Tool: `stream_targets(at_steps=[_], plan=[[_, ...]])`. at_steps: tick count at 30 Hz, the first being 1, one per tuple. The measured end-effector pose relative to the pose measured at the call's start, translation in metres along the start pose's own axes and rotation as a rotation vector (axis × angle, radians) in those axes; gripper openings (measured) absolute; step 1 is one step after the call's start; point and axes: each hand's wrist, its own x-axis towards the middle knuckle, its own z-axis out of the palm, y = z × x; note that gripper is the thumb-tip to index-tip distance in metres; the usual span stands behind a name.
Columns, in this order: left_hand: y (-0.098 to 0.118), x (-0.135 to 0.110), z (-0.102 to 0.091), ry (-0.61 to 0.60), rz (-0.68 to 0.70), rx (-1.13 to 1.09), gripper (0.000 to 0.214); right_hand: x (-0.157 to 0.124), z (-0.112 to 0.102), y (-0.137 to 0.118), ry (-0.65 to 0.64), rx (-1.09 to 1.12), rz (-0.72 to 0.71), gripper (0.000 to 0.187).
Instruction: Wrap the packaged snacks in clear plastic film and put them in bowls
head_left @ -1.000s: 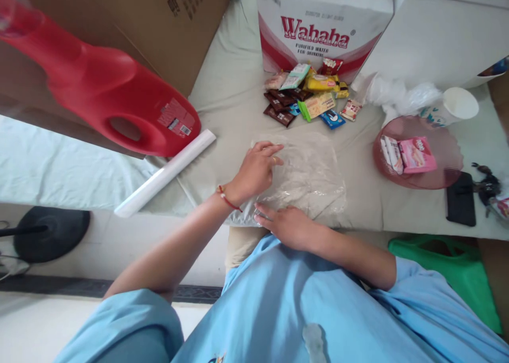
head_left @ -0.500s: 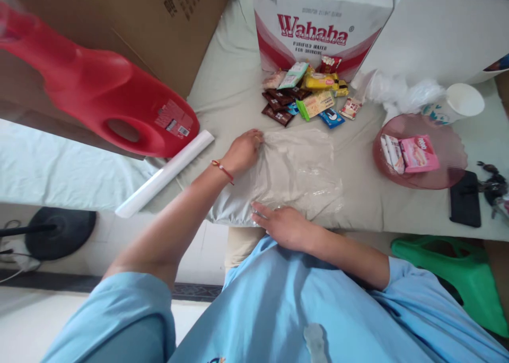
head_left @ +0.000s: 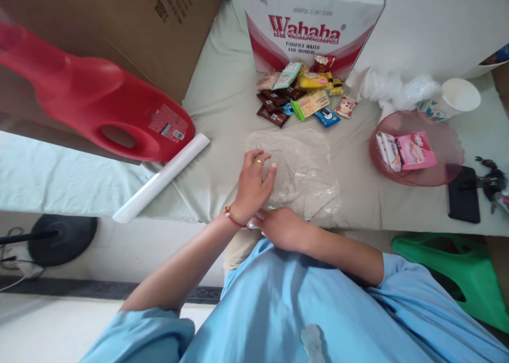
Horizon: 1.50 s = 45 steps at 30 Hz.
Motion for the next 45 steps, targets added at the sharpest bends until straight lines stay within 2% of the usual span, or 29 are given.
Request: stream_targets(at_steps=[3, 6, 8, 10, 12, 13, 16, 19, 22, 25, 27, 29, 32, 36, 39, 43, 45], plan=[[-0.025, -0.004, 0.018, -0.091, 0.021, 0.26, 0.051, -0.003, -0.001, -0.004, -0.001, 0.019, 0.025, 0.039], [-0.043, -0.004, 0.024, -0.151, 0.019, 0.41, 0.06, -0.011, -0.011, -0.008, 0.022, 0.096, -0.006, 0.03], [-0.047, -0.005, 0.024, -0.16, 0.035, 0.441, 0.063, -0.013, -0.022, -0.006, 0.105, 0.168, -0.003, 0.031], [-0.047, -0.007, 0.023, -0.172, 0.043, 0.455, 0.064, -0.01, -0.034, 0.002, 0.258, 0.198, 0.065, 0.038], [-0.045, -0.008, 0.021, -0.193, 0.053, 0.464, 0.064, -0.004, -0.041, 0.02, 0.384, 0.158, 0.123, 0.047], [-0.044, -0.008, 0.02, -0.195, 0.057, 0.467, 0.064, -0.001, -0.041, 0.033, 0.407, 0.121, 0.143, 0.051], [-0.043, -0.009, 0.019, -0.168, 0.066, 0.456, 0.063, -0.009, -0.033, 0.08, 0.348, -0.004, 0.248, 0.056], [-0.044, -0.009, 0.018, -0.154, 0.071, 0.427, 0.063, -0.045, -0.023, 0.127, 0.325, -0.111, 0.433, 0.057], [-0.046, -0.009, 0.019, -0.15, 0.064, 0.406, 0.065, -0.087, -0.023, 0.162, 0.437, -0.18, 0.676, 0.058], [-0.047, -0.009, 0.019, -0.15, 0.052, 0.395, 0.066, -0.105, -0.033, 0.18, 0.572, -0.162, 0.777, 0.059], [-0.047, -0.009, 0.02, -0.15, 0.045, 0.397, 0.066, -0.099, -0.045, 0.186, 0.66, -0.131, 0.763, 0.057], [-0.047, -0.009, 0.02, -0.155, 0.04, 0.415, 0.066, -0.08, -0.061, 0.19, 0.721, -0.121, 0.715, 0.051], [-0.046, -0.008, 0.02, -0.169, 0.032, 0.465, 0.065, -0.039, -0.093, 0.202, 0.704, -0.165, 0.594, 0.041], [-0.047, -0.006, 0.021, -0.179, 0.015, 0.499, 0.064, 0.015, -0.142, 0.233, 0.518, -0.297, 0.453, 0.052], [-0.048, -0.006, 0.022, -0.172, 0.015, 0.499, 0.063, 0.043, -0.173, 0.26, 0.354, -0.378, 0.408, 0.06], [-0.049, -0.007, 0.022, -0.158, 0.017, 0.491, 0.062, 0.059, -0.197, 0.278, 0.176, -0.433, 0.432, 0.067], [-0.05, -0.007, 0.022, -0.151, 0.018, 0.491, 0.061, 0.059, -0.202, 0.274, 0.169, -0.475, 0.466, 0.067]])
